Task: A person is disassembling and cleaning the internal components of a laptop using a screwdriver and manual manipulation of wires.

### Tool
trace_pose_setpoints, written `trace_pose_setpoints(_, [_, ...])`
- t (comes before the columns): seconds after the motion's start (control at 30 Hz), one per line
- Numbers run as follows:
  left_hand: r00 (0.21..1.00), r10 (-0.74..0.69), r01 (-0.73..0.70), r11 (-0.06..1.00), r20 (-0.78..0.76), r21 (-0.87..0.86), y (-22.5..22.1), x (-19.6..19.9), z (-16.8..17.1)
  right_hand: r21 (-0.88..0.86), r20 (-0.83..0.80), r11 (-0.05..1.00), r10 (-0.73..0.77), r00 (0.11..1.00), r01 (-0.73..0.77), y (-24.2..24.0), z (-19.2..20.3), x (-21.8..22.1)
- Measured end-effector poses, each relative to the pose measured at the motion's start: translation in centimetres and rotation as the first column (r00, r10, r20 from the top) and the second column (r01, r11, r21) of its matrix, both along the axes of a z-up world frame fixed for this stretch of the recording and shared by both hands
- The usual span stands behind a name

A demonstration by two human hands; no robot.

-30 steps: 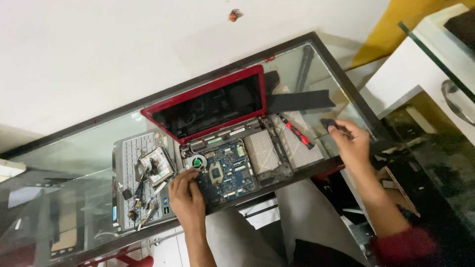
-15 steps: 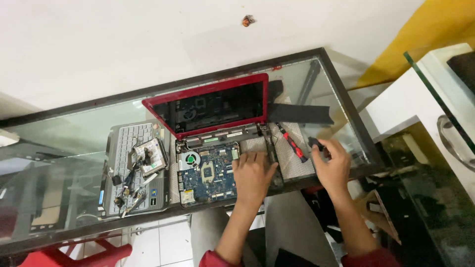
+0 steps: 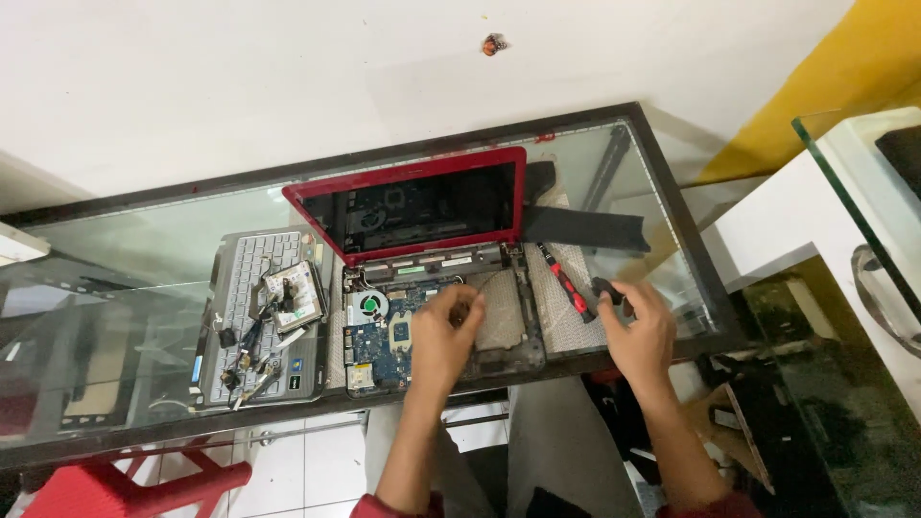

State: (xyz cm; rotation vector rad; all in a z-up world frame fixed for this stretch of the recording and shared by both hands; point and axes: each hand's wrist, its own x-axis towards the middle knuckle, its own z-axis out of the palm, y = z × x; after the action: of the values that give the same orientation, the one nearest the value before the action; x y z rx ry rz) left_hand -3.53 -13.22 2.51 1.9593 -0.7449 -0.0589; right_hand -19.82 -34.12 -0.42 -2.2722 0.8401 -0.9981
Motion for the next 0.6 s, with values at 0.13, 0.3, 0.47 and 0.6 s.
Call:
trace_pose_setpoints(0.13, [1.000, -0.024, 0.024, 0.999, 0.005, 0.021, 1.7, 3.6, 2.7, 0.013, -0.008, 1.000, 0.012, 1.000, -0.012, 0.1, 0.3, 0.1])
trace_pose_setpoints(0.3, [0.934, -0.147, 0.095, 0.981, 0.326, 0.171, 2.8, 8.5, 2.2, -0.002, -0.034, 1.000, 0.004, 0.999, -0.004, 0.1, 0.3, 0.0])
trace_pose_setpoints(0.47, [0.913, -0.097, 0.007, 0.975, 0.396, 0.220, 3.1, 8.4, -0.1, 0.002, -0.041, 1.000, 0.008, 0.999, -0.008, 0.1, 0.4, 0.2])
trace_pose_setpoints(0.6, [0.912, -0.009, -0.068, 0.983, 0.410, 0.173, 4.7, 7.9, -0.3, 0.013, -0.035, 1.000, 0.009, 0.999, -0.009, 0.3, 0.4, 0.1])
